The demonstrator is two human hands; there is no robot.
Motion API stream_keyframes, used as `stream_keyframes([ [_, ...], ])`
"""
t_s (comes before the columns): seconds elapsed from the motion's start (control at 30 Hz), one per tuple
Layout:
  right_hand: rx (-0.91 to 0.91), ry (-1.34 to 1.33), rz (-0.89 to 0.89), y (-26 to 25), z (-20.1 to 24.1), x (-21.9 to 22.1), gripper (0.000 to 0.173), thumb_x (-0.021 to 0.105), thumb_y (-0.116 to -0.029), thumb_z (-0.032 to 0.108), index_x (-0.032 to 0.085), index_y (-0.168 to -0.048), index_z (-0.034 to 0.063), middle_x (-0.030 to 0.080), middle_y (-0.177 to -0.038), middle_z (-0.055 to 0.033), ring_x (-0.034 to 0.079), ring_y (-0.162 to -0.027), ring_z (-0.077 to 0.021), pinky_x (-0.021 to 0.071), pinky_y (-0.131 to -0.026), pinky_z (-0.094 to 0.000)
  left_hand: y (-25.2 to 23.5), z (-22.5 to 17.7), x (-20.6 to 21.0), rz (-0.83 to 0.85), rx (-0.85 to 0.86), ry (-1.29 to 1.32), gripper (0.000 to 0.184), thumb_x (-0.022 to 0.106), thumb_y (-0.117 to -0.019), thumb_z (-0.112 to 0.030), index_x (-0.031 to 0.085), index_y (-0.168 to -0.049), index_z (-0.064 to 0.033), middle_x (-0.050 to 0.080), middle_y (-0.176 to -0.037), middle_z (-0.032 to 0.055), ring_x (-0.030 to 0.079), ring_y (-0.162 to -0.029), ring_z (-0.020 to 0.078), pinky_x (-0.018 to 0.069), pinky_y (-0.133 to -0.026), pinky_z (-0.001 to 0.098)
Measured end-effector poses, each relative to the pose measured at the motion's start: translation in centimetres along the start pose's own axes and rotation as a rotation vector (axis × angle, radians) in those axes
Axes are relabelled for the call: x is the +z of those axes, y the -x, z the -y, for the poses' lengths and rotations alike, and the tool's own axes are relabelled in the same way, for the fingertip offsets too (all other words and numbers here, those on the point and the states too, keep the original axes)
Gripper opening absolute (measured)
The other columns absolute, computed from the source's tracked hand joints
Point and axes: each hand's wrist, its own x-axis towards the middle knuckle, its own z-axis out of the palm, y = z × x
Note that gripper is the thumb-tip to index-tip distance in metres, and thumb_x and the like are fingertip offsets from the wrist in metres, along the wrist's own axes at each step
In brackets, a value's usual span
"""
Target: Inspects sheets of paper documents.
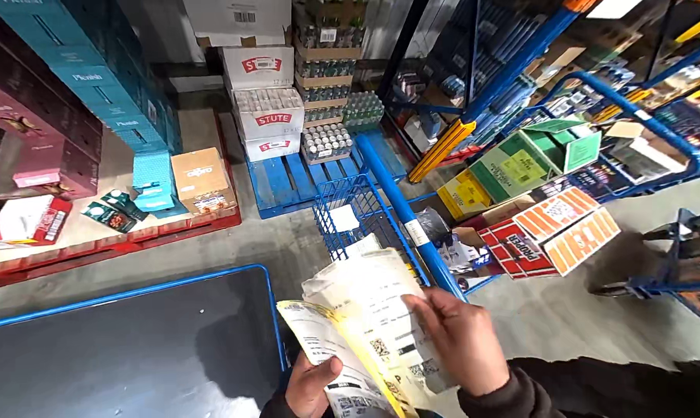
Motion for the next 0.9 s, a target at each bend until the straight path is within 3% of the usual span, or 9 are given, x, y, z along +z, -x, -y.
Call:
stream_keyframes([
  [0.1, 0.052, -0.087, 0.081, 0.5, 0.5, 1.2, 0.032, 0.061, -0.0975, 0.042, 0.075, -0.087, 0.0151, 0.063, -0.062, 0.0085, 0.053, -0.050, 0.0016, 0.0448, -0.045, -0.0202, -0.1, 0.2, 0.3, -0.054, -0.024, -0.043, 0.037, 0.077, -0.0897, -0.017, 0.069, -0.125, -0.0151, 0.077, -0.113, 0.0061, 0.075, -0.103, 0.0175, 0.0602, -0.095, 0.0400],
  [0.2, 0.051, -0.131, 0.147, 0.6, 0.5, 2.0, 0.030, 0.061, -0.0972, 0.040, 0.075, -0.085, 0.0154, 0.062, -0.061, 0.0088, 0.053, -0.049, 0.0020, 0.0450, -0.045, -0.0199, -0.2, 0.1, 0.4, -0.065, -0.037, -0.068, 0.037, 0.079, -0.0886, -0.017, 0.069, -0.124, -0.0139, 0.077, -0.111, 0.0054, 0.075, -0.102, 0.0168, 0.0604, -0.095, 0.0395],
  [0.37, 0.211, -0.357, 0.607, -0.1, -0.3, 2.9, 0.023, 0.054, -0.0973, 0.022, 0.072, -0.085, 0.0137, 0.063, -0.066, 0.0062, 0.059, -0.059, -0.0034, 0.0502, -0.056, -0.0293, -0.7, 0.2, 0.5, -0.070, -0.064, -0.105, 0.045, 0.080, -0.0871, -0.015, 0.062, -0.127, -0.0088, 0.077, -0.111, 0.0052, 0.074, -0.103, 0.0175, 0.0601, -0.096, 0.0405],
  [0.47, 0.297, -0.386, 0.751, -0.6, -0.8, 3.4, 0.027, 0.050, -0.1009, 0.022, 0.073, -0.092, 0.0135, 0.069, -0.075, 0.0029, 0.067, -0.070, -0.0082, 0.0568, -0.067, -0.0366, -1.0, 0.1, 1.1, -0.231, -0.123, -0.143, 0.051, 0.080, -0.0856, -0.010, 0.053, -0.127, 0.0006, 0.076, -0.107, 0.0100, 0.075, -0.098, 0.0211, 0.0615, -0.092, 0.0424],
  [0.57, 0.166, -0.316, 0.432, 0.6, -1.0, 3.9, 0.031, 0.048, -0.1055, 0.030, 0.072, -0.110, 0.0106, 0.072, -0.085, 0.0008, 0.069, -0.073, -0.0103, 0.0600, -0.066, -0.0359, -1.4, 0.0, 1.9, -0.358, -0.153, -0.158, 0.048, 0.073, -0.0880, -0.003, 0.050, -0.129, 0.0050, 0.075, -0.106, 0.0145, 0.075, -0.096, 0.0239, 0.0623, -0.090, 0.0436],
  [0.67, -0.094, -0.358, 0.113, 1.3, -0.9, 4.1, 0.034, 0.057, -0.1038, 0.038, 0.068, -0.105, 0.0058, 0.069, -0.097, -0.0041, 0.068, -0.082, -0.0100, 0.0607, -0.068, -0.0285, -1.7, -0.3, 2.5, -0.415, -0.152, -0.138, 0.041, 0.068, -0.0908, 0.001, 0.051, -0.128, 0.0041, 0.075, -0.105, 0.0153, 0.076, -0.095, 0.0248, 0.0628, -0.089, 0.0440],
  [0.73, -0.149, -0.298, 0.112, 1.6, -0.2, 4.0, 0.037, 0.070, -0.0942, 0.047, 0.071, -0.099, 0.0108, 0.070, -0.104, -0.0058, 0.068, -0.093, -0.0120, 0.0607, -0.074, -0.0280, -1.7, -0.3, 2.6, -0.416, -0.144, -0.121, 0.042, 0.068, -0.0911, 0.000, 0.050, -0.129, 0.0039, 0.075, -0.105, 0.0149, 0.076, -0.095, 0.0244, 0.0628, -0.088, 0.0436],
  [0.8, -0.124, -0.227, 0.113, 1.9, 0.2, 4.4, 0.035, 0.076, -0.0878, 0.047, 0.074, -0.090, 0.0130, 0.071, -0.103, -0.0056, 0.068, -0.093, -0.0118, 0.0593, -0.076, -0.0273, -1.9, -0.1, 2.8, -0.423, -0.134, -0.113, 0.043, 0.069, -0.0898, 0.000, 0.050, -0.128, 0.0037, 0.075, -0.105, 0.0146, 0.076, -0.095, 0.0238, 0.0629, -0.088, 0.0428],
  [0.9, -0.077, -0.216, 0.129, 1.6, 0.3, 4.4, 0.026, 0.070, -0.0919, 0.037, 0.075, -0.081, 0.0139, 0.074, -0.103, -0.0017, 0.069, -0.097, -0.0085, 0.0583, -0.082, -0.0254, -2.0, 0.1, 2.8, -0.464, -0.135, -0.115, 0.045, 0.069, -0.0885, 0.001, 0.049, -0.128, 0.0052, 0.075, -0.104, 0.0157, 0.076, -0.094, 0.0243, 0.0632, -0.087, 0.0429],
])
